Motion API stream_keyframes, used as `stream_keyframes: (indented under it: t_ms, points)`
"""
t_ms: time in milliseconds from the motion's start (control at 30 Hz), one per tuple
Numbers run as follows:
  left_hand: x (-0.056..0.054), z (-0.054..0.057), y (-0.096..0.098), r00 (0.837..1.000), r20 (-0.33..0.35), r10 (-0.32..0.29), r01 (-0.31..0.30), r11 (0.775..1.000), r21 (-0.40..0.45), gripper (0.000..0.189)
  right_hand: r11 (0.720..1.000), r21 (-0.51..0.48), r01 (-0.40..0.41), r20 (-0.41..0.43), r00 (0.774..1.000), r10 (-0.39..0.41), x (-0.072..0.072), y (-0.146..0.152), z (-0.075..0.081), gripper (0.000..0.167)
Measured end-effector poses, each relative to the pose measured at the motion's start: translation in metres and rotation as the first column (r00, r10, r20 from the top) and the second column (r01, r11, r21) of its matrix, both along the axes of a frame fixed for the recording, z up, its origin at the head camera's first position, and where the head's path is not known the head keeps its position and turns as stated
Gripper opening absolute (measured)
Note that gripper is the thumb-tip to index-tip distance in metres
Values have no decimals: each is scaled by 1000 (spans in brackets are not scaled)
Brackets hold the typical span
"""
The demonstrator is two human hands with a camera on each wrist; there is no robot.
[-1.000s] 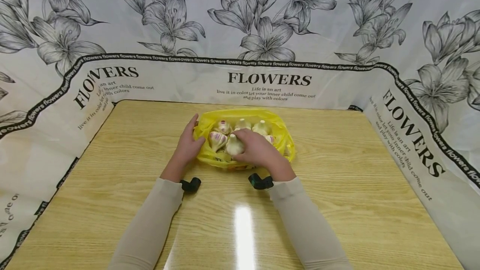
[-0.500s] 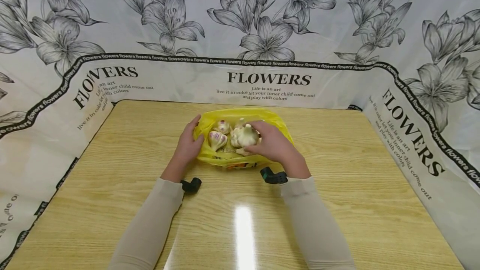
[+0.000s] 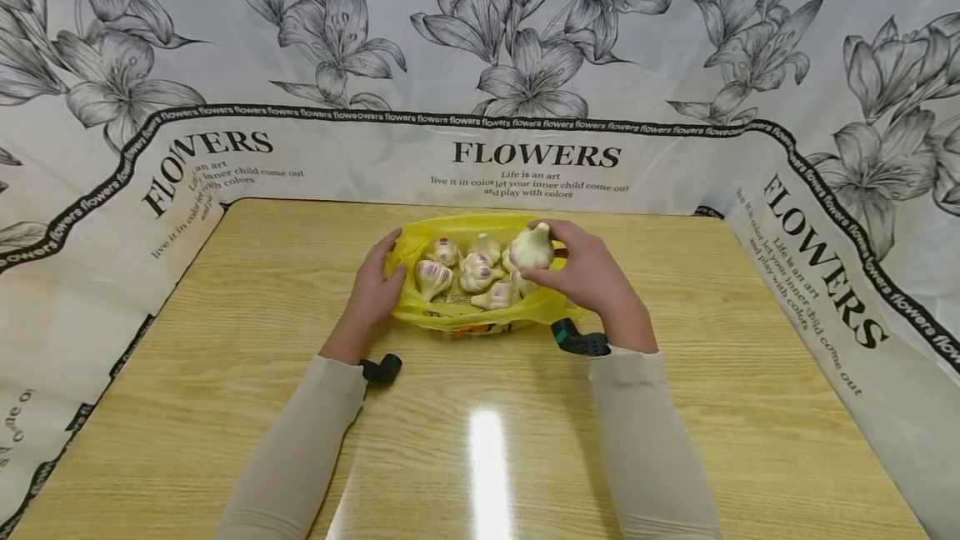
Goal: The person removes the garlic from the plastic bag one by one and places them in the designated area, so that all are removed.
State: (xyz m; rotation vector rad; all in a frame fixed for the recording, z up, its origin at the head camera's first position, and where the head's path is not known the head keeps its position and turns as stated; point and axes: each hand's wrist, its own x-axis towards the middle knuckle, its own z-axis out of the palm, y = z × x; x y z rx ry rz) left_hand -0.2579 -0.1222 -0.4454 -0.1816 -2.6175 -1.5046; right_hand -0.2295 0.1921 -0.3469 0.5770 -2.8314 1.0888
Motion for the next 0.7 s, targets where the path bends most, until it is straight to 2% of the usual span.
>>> stream_keyframes:
  t_ms: [267,433,700]
  points:
    - [1,2,1,1000,25,8,-10,998,57,55,995,-26,92,-19,996,-93,-2,20,0,66]
    - [2,2,2,999,47,14,-18,996,83,54,989,-53,140,1,990,-140,-3,32,0,68]
    - [2,1,1,999,30,25,-28,995,98,53,974,-95,208,30,978,-206,-3,46,-1,69]
